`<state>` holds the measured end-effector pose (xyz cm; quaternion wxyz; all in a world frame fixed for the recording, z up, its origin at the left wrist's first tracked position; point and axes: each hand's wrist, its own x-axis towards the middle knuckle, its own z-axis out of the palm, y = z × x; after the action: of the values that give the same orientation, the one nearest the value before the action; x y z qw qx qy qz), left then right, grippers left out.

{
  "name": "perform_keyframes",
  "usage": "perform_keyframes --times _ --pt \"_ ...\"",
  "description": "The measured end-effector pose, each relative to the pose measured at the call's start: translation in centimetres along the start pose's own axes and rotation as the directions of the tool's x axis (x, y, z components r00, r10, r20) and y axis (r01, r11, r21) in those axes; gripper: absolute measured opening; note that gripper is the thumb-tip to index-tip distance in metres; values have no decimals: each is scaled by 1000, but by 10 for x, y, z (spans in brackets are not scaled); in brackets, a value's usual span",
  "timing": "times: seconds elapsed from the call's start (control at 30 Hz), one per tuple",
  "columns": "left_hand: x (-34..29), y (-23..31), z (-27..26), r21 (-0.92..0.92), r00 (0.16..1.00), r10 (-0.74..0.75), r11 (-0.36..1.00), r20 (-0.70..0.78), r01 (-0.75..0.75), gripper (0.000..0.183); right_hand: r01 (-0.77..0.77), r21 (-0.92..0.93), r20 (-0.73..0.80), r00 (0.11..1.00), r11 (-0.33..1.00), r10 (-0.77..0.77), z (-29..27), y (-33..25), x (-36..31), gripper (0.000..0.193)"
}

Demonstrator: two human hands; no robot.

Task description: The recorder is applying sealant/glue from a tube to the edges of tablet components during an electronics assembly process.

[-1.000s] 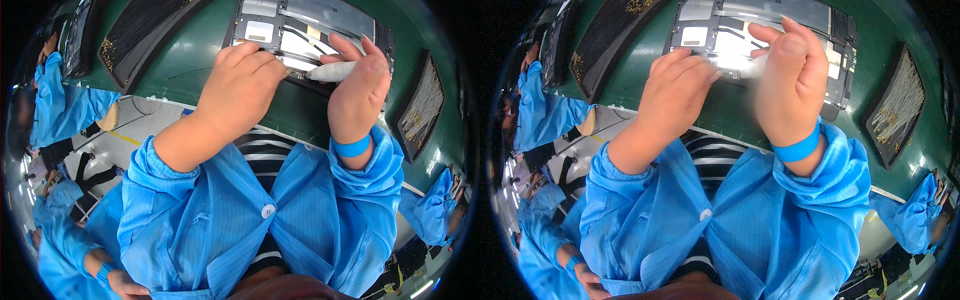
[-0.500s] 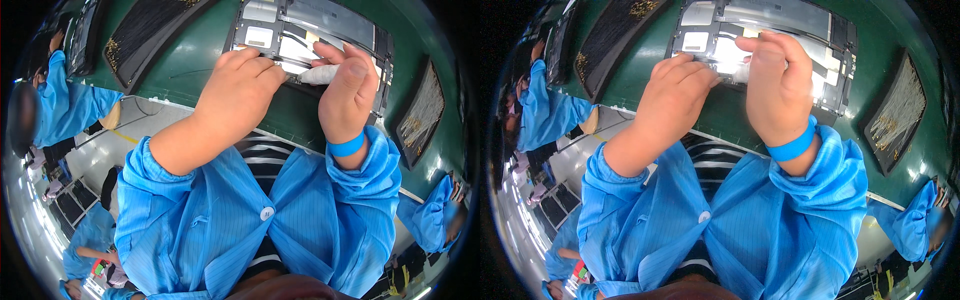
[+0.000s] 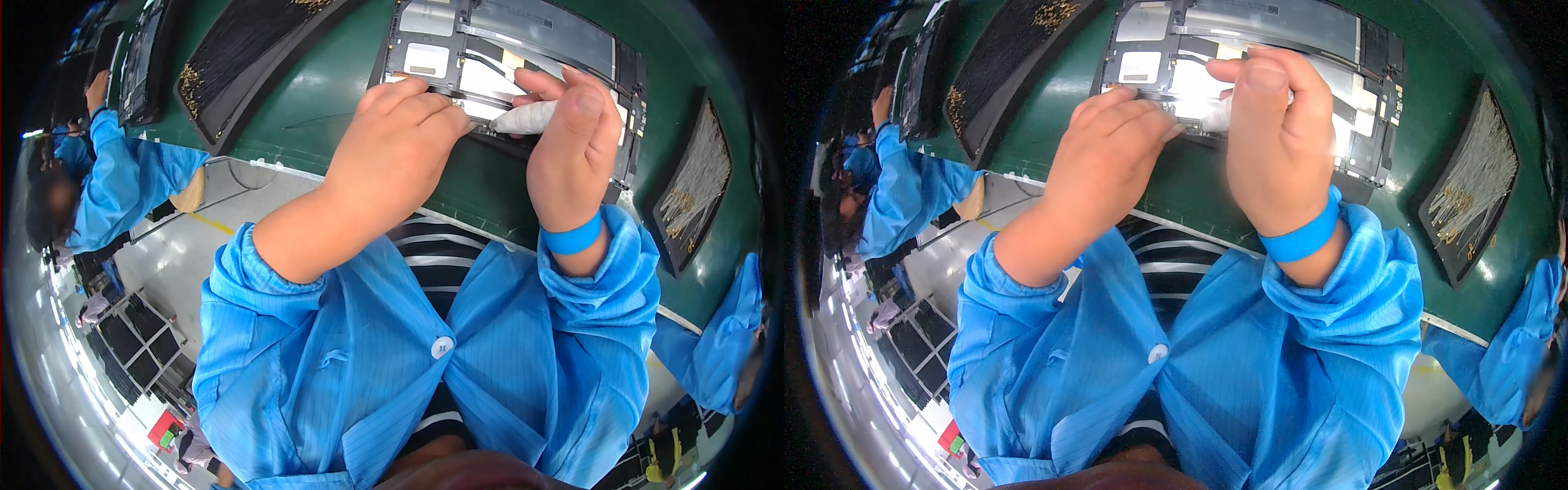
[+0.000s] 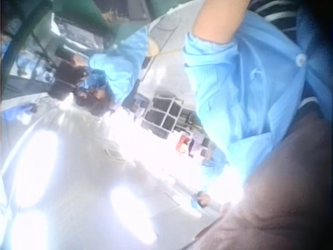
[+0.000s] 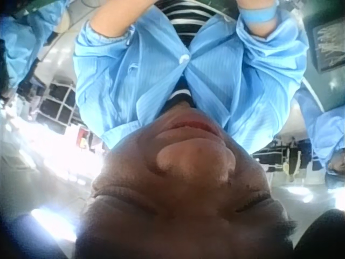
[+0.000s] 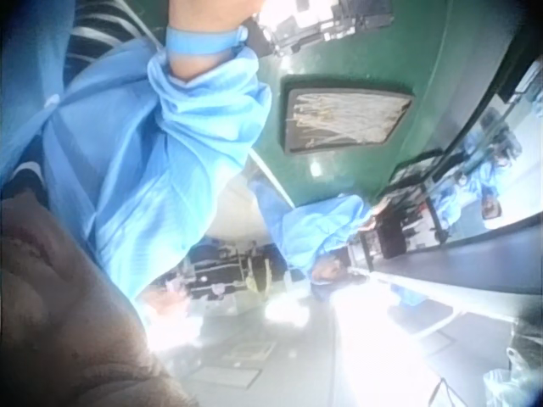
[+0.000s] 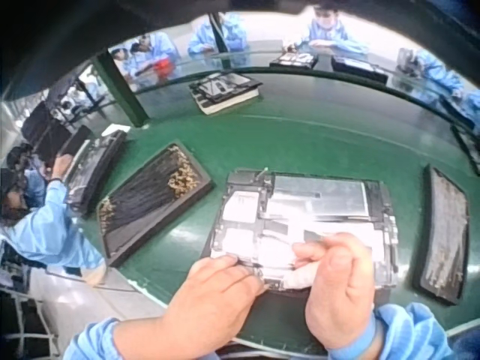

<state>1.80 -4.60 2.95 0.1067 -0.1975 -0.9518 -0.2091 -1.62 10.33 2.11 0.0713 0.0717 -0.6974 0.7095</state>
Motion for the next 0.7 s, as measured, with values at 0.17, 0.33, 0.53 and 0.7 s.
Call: perform_keyframes --times 0.17,0.33,0.53,0.7 --pt "1 -1 -1 3 1000 14 1000 -1 -14 18 15 -13 13 1000 1000 -14 0 -1 1 30" --pt "2 -3 1 9 999 36 999 -14 -36 18 134 -177 67 990 975 -124 0 3 0 22" --pt "2 -3 -3 -23 999 20 1000 32 -20 18 389 -319 381 888 864 -260 17 -23 11 20" --pt "-9 1 -12 33 992 -28 999 -126 33 18 47 -193 180 984 980 -12 9 -6 24 27"
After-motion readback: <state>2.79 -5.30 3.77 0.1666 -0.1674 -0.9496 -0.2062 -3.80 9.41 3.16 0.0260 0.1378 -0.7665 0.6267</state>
